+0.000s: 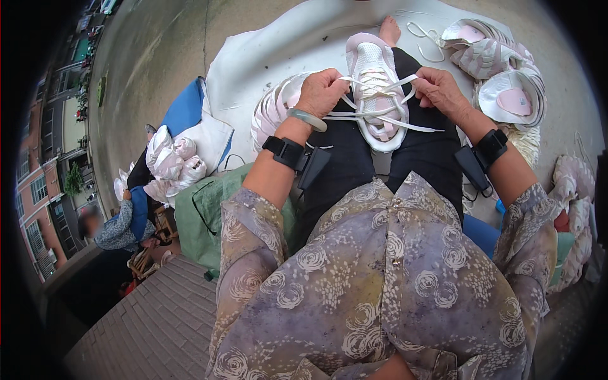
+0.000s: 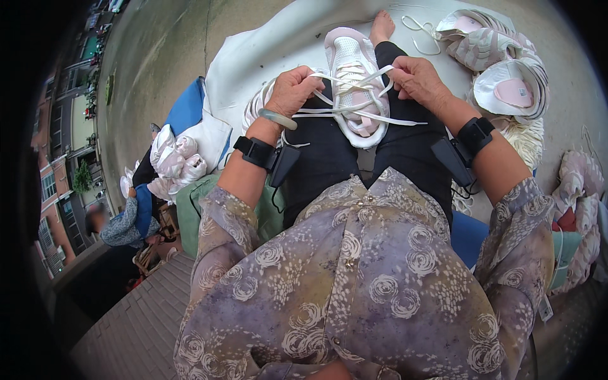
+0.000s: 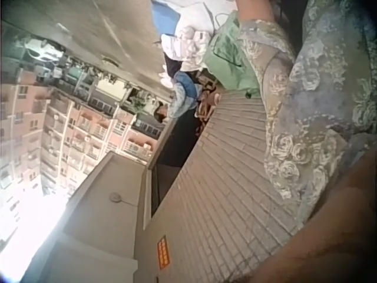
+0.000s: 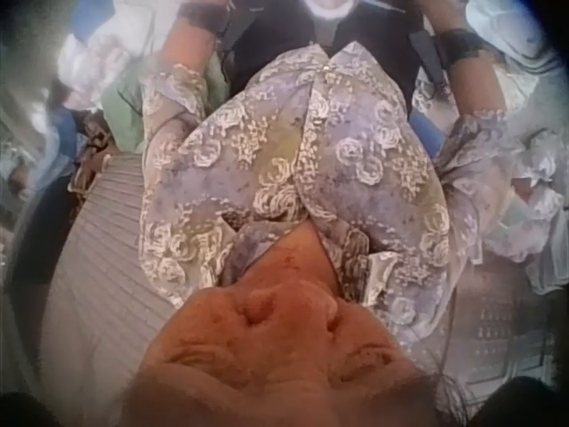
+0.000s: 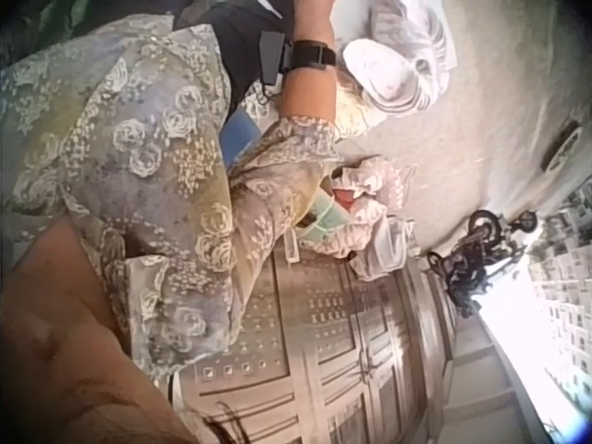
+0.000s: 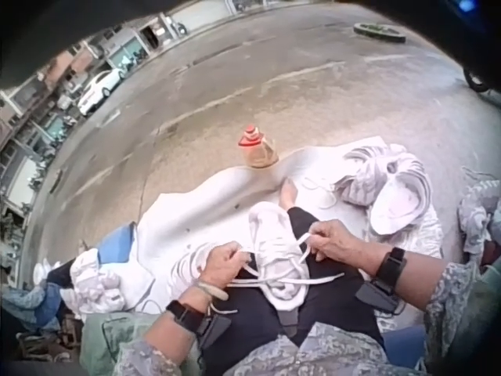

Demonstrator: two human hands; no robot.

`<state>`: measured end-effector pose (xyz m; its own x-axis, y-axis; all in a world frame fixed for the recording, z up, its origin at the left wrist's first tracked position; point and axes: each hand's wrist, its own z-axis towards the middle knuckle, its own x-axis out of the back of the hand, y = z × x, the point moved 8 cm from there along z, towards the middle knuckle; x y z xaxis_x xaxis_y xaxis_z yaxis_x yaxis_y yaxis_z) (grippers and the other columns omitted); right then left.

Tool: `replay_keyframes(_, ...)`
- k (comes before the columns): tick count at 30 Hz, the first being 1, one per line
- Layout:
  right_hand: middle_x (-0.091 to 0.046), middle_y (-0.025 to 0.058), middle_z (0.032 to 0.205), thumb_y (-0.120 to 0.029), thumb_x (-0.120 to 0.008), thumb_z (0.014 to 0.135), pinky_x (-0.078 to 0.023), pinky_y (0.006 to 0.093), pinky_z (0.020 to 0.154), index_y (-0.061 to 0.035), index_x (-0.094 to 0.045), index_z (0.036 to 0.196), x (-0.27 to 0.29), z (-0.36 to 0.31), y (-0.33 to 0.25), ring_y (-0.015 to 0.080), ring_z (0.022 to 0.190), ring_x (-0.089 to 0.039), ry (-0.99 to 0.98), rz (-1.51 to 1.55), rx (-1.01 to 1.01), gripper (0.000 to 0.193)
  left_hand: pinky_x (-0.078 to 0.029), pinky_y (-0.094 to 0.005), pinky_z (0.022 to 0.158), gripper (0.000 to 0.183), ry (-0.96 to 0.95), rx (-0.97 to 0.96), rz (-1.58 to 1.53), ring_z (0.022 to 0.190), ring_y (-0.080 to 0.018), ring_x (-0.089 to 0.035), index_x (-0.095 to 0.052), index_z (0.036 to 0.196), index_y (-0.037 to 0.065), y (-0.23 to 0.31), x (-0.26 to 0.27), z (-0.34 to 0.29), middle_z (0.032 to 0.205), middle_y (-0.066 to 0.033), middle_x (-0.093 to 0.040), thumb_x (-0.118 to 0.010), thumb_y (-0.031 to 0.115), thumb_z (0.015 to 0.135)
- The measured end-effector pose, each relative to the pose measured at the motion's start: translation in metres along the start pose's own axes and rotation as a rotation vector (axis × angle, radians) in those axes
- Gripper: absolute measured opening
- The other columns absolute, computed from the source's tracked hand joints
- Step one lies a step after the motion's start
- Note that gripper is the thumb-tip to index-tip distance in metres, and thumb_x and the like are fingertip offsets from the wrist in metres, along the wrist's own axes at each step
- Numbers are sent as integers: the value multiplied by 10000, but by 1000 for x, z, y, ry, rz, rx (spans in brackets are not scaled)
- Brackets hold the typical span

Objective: Lacing a pink and white shoe by hand.

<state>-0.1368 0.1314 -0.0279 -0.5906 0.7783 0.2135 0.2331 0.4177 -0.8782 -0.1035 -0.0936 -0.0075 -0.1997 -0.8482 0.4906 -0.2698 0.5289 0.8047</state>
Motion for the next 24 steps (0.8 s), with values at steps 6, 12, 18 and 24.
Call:
replay_keyframes(6,-574,-7,731,-232,-498,876,-440,196,578,-105,-528,784,-8,-12,3,54,616,-535,193,394,-75,159,-465,-225,620,192,-172,121,-606,620,-115,-581,-592,790,36,9,-25,-11,649,-21,-574,-542,218,823)
replay_keyframes(12,-537,-3,676,-186,-518,857,-460,209,559,-52,-550,802,-19,-3,6,62,584,-503,276,735,-20,149,-450,-218,553,222,-215,166,-427,548,-99,-545,-614,779,26,6,-25,-3,589,-14,-558,-543,232,821)
replay_keyframes(18,-440,-46,596,-176,-543,849,-397,162,447,-70,-539,811,-2,3,-17,22,495,-397,198,450,145,112,-429,-239,607,254,-191,-41,-54,607,-114,-519,-655,846,24,31,-10,14,658,-33,-614,-564,253,782)
replay_keyframes(24,-433,-50,583,-178,-554,844,-321,163,399,-70,-540,801,-12,13,-19,17,471,-373,135,351,148,117,-434,-255,625,269,-197,-164,162,615,-107,-516,-655,868,32,24,-18,15,649,-48,-605,-563,271,785)
